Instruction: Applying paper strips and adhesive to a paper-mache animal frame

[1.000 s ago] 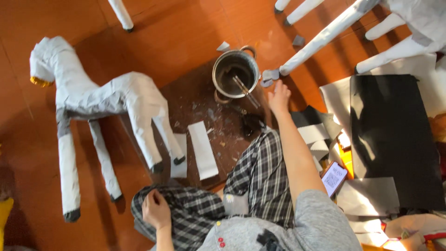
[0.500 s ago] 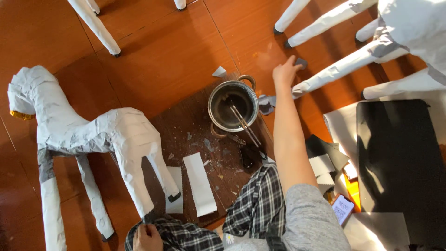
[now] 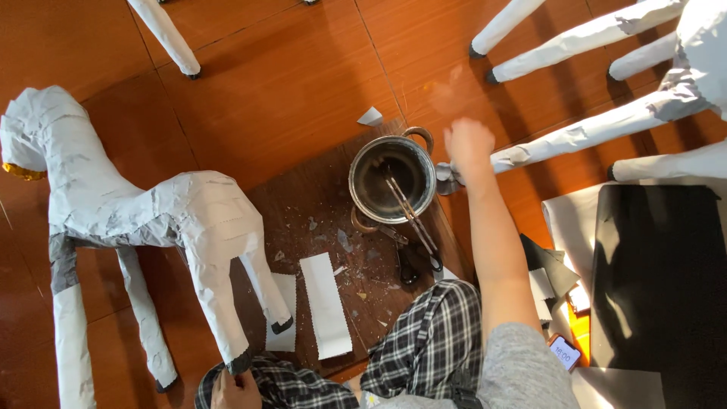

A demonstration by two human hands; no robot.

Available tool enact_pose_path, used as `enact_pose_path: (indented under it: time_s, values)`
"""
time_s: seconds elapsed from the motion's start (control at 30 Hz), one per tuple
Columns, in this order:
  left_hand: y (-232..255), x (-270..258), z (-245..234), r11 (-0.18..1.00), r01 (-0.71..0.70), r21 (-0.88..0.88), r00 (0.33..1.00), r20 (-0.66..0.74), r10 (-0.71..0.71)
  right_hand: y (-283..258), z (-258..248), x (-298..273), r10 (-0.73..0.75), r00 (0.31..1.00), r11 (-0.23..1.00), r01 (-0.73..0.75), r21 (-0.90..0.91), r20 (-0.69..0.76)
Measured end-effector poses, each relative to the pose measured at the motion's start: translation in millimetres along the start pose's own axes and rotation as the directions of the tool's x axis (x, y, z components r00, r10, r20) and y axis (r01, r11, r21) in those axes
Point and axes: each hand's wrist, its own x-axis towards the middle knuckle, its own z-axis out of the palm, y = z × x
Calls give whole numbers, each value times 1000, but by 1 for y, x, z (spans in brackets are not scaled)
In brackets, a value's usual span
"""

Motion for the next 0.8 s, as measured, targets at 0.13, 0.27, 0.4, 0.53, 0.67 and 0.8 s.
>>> enact_pose_path:
  time_s: [0.13, 0.27, 0.4, 0.53, 0.67, 0.8]
  values:
    - [-7, 0, 11, 995, 57, 85, 995, 76, -63, -69, -76, 35, -202, 979, 899, 200, 390, -37]
    - [-6, -3, 14, 993, 44, 107, 998, 34, -48, -128, -30, 80, -400, 811, 898, 254, 358, 427]
    - [-5, -2, 5, 982, 23, 187, 994, 103, -43, -143, -66, 64, -220, 796, 901, -55, 430, 564]
    - [-9, -4, 8, 998, 20, 58, 998, 66, -24, -61, 3, 87, -184, 951, 824, 10, 567, 250]
    - [-9, -5, 6, 1000, -19, -10, 1000, -22, 19, 17, 42, 27, -173, 932, 855, 302, 421, -317]
    - [-13, -6, 8, 999, -32, 37, 999, -6, 33, 15, 68, -56, -281, 812, 850, 458, 260, -511]
